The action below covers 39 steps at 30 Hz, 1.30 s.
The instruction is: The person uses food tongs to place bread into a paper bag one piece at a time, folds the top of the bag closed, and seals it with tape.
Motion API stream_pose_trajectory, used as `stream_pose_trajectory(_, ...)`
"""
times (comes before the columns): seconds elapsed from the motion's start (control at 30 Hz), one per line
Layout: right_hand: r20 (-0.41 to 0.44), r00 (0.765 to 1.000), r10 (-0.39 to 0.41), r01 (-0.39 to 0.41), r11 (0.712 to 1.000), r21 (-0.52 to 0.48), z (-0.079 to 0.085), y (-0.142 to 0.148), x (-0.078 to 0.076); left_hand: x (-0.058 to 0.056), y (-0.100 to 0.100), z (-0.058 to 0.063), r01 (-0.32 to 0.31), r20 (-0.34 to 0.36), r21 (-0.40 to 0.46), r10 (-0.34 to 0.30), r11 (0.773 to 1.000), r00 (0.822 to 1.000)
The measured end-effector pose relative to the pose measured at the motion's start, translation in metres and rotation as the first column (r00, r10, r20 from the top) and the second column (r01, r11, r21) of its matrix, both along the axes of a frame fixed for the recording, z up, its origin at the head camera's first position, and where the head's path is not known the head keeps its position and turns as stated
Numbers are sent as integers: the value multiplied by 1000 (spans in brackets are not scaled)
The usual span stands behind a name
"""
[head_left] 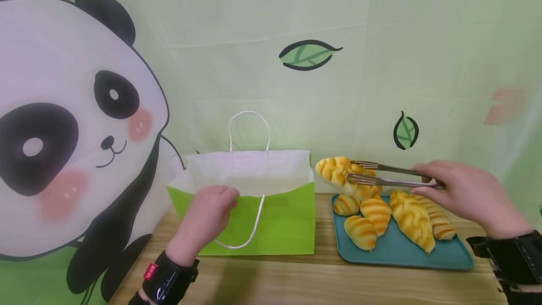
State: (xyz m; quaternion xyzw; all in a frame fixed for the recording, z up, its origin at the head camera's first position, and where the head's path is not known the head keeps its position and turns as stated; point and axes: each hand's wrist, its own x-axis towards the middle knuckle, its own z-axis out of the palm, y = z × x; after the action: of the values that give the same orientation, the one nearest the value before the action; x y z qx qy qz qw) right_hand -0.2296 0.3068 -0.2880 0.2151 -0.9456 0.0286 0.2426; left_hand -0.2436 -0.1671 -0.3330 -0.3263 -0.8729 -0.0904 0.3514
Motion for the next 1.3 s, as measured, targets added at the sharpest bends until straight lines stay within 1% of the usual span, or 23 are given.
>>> stream_pose_trajectory(0.13,-36,999,4,-4,1000,-16,6,-8,-1,0,0,0,2,2,-1,-2,1000,1000)
stream_pose_trajectory(0.3,-109,993,48,-54,997,-49,14,-21,-2,0,0,0,4,4,-6,-4,1000,1000)
stream_pose_trajectory(0.37,-116,992,55,-63,996,-61,18,-26,-2,0,-1,0,3,3,-7,-3,1000,1000)
stream_pose_trajectory(0.53,-117,992,47,-56,996,-75,25,-40,-2,0,-1,0,0,-1,-11,0,1000,1000)
stream_pose_trajectory(0.8,-179,981,79,-91,994,-64,33,-57,-7,-1,-1,0,9,-8,-10,-9,1000,1000)
stream_pose_trajectory(0.93,-204,973,105,-124,989,-80,38,-66,-8,-1,0,1,6,-6,-10,-6,1000,1000)
stream_pose_trajectory(1.1,-224,965,138,-164,981,-103,42,-78,-8,-1,0,1,-5,16,-7,5,1000,1000)
stream_pose_trajectory(1.3,-261,951,168,-199,975,-99,43,-88,-11,0,0,1,-8,21,-6,9,1000,1000)
